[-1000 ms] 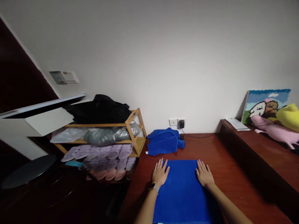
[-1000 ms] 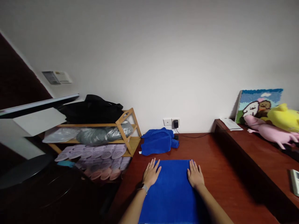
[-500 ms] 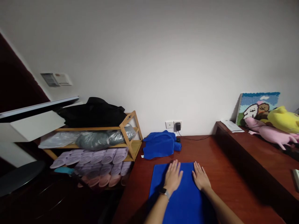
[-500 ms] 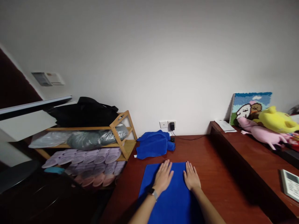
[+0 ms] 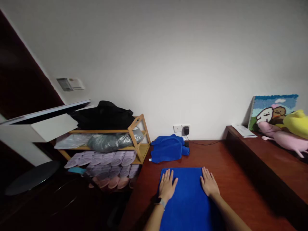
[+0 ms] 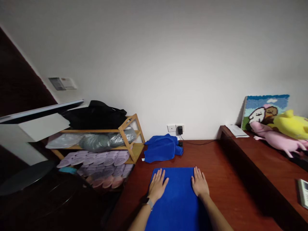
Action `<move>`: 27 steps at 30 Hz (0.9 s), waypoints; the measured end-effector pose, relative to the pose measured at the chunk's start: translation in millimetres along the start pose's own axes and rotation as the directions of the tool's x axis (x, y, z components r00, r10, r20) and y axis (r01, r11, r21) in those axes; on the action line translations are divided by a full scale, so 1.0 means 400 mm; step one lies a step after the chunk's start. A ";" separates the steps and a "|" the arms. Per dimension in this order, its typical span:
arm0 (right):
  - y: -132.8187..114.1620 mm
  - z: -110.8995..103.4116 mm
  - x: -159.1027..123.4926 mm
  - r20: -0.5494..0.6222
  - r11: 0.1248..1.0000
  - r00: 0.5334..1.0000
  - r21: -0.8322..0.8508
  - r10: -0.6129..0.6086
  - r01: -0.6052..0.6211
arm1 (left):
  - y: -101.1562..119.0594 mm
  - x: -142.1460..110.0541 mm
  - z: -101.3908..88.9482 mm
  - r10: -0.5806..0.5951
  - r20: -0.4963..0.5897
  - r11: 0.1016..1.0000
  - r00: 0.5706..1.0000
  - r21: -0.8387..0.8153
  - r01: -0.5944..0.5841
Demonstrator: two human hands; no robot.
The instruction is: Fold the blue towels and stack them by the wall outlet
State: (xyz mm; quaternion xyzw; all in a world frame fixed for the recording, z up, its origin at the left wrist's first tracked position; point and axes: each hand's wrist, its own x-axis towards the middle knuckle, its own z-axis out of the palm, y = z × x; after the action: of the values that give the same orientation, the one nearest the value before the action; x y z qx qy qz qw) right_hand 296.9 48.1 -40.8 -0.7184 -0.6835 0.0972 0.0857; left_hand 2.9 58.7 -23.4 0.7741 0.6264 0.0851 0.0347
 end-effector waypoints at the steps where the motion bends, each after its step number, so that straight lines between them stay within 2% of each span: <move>1: 0.001 0.002 0.000 -0.002 1.000 1.000 0.000 0.000 0.000 | -0.039 -0.003 -0.009 -0.036 -0.003 0.999 0.999 0.021 0.036; 3: 0.002 0.006 0.002 -0.004 1.000 1.000 -0.004 0.000 0.000 | -0.089 -0.006 -0.019 -0.063 -0.016 0.997 0.998 0.043 0.064; 5: 0.001 0.005 0.005 0.000 1.000 1.000 -0.010 0.004 -0.004 | -0.109 -0.007 -0.018 -0.054 -0.036 0.998 0.998 0.043 0.056; 10: -0.010 -0.011 0.000 0.055 0.999 0.998 -0.030 0.039 -0.037 | -0.106 -0.005 0.003 -0.032 -0.083 0.999 0.996 0.032 0.035; 15: -0.010 0.014 -0.067 -0.020 1.000 1.000 -0.015 0.002 -0.003 | -0.110 -0.001 0.018 -0.028 -0.109 0.999 0.994 0.033 0.032; 20: -0.016 0.024 -0.125 0.000 1.000 1.000 0.006 0.006 -0.006 | -0.104 0.004 -0.019 -0.044 -0.061 0.998 0.997 0.052 0.047; 23: -0.019 0.015 -0.126 -0.014 0.999 0.999 0.040 0.034 -0.033 | -0.036 0.002 -0.041 -0.024 -0.098 0.998 0.995 0.057 0.030; 25: -0.018 0.014 -0.121 -0.008 0.998 0.999 0.049 0.035 -0.035 | 0.058 -0.010 -0.035 0.055 -0.137 0.998 0.989 0.029 -0.052; 27: -0.015 0.017 -0.116 -0.003 0.999 1.000 0.039 0.028 -0.028 | 0.177 -0.031 -0.009 0.191 -0.143 0.980 0.971 -0.021 -0.196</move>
State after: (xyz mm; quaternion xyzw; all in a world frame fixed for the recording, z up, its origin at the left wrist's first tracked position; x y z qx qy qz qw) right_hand 287.1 1.9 -44.8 -0.7262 -0.6712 0.1104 0.0992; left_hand 67.9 31.4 -9.8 0.8229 0.5471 0.1535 -0.0044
